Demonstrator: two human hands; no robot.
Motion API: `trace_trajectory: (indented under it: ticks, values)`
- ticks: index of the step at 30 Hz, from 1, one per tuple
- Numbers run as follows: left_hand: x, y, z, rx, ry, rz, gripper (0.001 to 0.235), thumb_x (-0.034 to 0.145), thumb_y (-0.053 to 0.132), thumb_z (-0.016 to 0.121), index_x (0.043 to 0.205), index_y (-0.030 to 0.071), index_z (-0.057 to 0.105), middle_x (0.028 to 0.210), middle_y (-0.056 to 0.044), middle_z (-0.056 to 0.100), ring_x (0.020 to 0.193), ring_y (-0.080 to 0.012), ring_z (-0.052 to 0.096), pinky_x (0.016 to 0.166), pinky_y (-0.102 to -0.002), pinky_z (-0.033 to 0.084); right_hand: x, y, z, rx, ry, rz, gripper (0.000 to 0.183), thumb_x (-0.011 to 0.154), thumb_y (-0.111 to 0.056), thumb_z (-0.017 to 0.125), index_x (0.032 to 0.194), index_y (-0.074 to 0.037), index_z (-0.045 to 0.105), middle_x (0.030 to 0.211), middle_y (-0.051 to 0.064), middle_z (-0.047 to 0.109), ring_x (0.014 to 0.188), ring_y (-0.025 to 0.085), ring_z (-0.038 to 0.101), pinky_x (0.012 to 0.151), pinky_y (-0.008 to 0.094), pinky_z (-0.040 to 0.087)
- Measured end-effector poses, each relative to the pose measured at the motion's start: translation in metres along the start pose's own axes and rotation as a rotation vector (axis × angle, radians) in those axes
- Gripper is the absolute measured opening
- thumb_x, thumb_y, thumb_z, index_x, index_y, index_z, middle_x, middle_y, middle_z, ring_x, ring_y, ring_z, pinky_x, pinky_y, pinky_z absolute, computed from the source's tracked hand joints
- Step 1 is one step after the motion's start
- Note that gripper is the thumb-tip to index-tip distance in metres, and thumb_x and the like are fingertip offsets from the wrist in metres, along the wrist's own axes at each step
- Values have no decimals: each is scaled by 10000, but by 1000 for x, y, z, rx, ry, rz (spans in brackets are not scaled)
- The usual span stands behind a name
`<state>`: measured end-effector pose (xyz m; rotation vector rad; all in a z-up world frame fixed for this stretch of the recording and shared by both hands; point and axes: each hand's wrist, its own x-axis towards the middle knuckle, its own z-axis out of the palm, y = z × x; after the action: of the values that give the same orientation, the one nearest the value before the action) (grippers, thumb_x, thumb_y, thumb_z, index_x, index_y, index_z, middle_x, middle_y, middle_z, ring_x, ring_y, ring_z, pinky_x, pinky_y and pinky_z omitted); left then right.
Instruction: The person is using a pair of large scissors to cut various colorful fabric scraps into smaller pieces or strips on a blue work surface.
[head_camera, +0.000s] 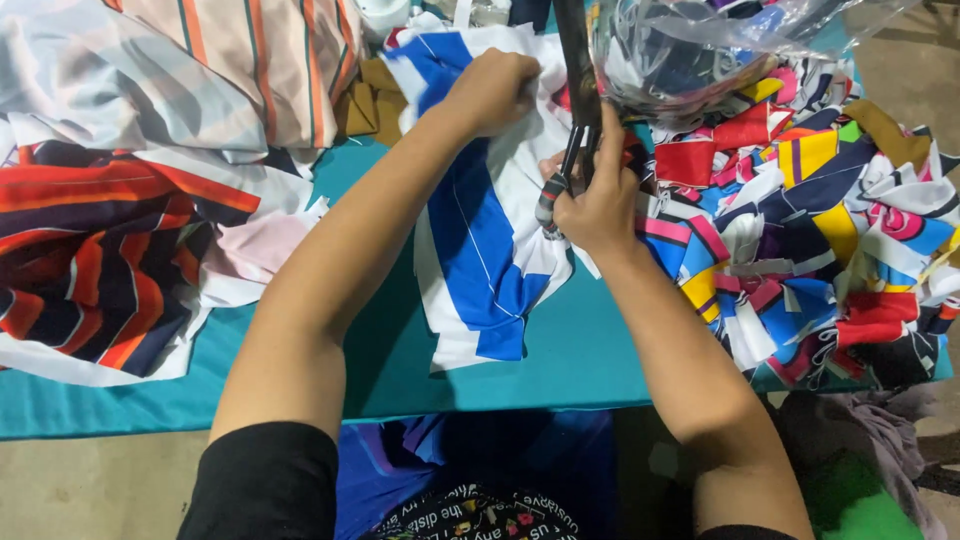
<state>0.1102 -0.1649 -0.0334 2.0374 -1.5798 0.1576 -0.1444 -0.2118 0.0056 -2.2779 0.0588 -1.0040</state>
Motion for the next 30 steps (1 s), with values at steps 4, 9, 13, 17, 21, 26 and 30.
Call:
trace_trajectory:
  ticks: [4, 9, 13, 17, 21, 26, 30]
  values:
    - [-23, 20, -25, -333, 103, 35, 204, 858, 138, 712, 1057, 95, 721, 1010, -70, 786, 887, -238, 748, 773, -374, 553, 1, -4, 2, 192, -123, 4, 786, 1013, -63, 736, 1562, -54, 174, 1142, 251, 730, 1069, 327, 791, 851, 393, 682]
    - [-63, 26, -69, 117, 255, -350, 183, 1004, 230, 679, 925, 95, 585, 853, -94, 668, 715, -285, 628, 583, -425, 499, 6, -8, 9, 92, -297, 183, 803, 967, -90, 746, 1549, -142, 196, 1342, 255, 671, 1182, 337, 739, 896, 459, 646]
    - [-77, -9, -67, 440, 221, -464, 446, 982, 512, 752, 939, 97, 594, 877, -103, 690, 707, -293, 670, 533, -403, 532, 4, 6, 13, 27, -274, 175, 783, 956, -75, 746, 1544, -106, 231, 1212, 209, 727, 1125, 334, 755, 861, 457, 642]
    - [-78, -14, -73, 194, -296, -681, 403, 1039, 440, 620, 769, 141, 631, 703, -25, 608, 570, -187, 559, 529, -291, 460, 1, 8, 11, -60, -216, 217, 774, 950, -83, 742, 1540, -83, 242, 1176, 280, 630, 953, 392, 755, 768, 466, 645]
    - [-72, -22, -82, -118, -144, -723, 231, 1032, 259, 515, 829, 163, 569, 724, -6, 520, 588, -154, 489, 540, -273, 403, 3, 12, 2, -172, -135, 184, 773, 963, -186, 764, 1529, -66, 251, 1089, 287, 703, 882, 437, 746, 779, 472, 640]
    - [-78, -35, -85, -500, 301, -720, 96, 1028, 262, 490, 964, 195, 465, 868, -22, 550, 786, -159, 601, 661, -299, 568, 7, 13, -2, -295, -116, 273, 836, 942, -186, 804, 1550, -90, 239, 1013, 281, 716, 846, 482, 713, 742, 521, 602]
    - [-89, -43, -75, 44, 484, -567, 372, 980, 274, 764, 1172, 115, 488, 1130, -127, 604, 1029, -272, 621, 846, -379, 518, 9, 13, -2, -363, -137, 374, 873, 930, -210, 806, 1556, -99, 208, 1165, 292, 709, 979, 507, 701, 849, 559, 571]
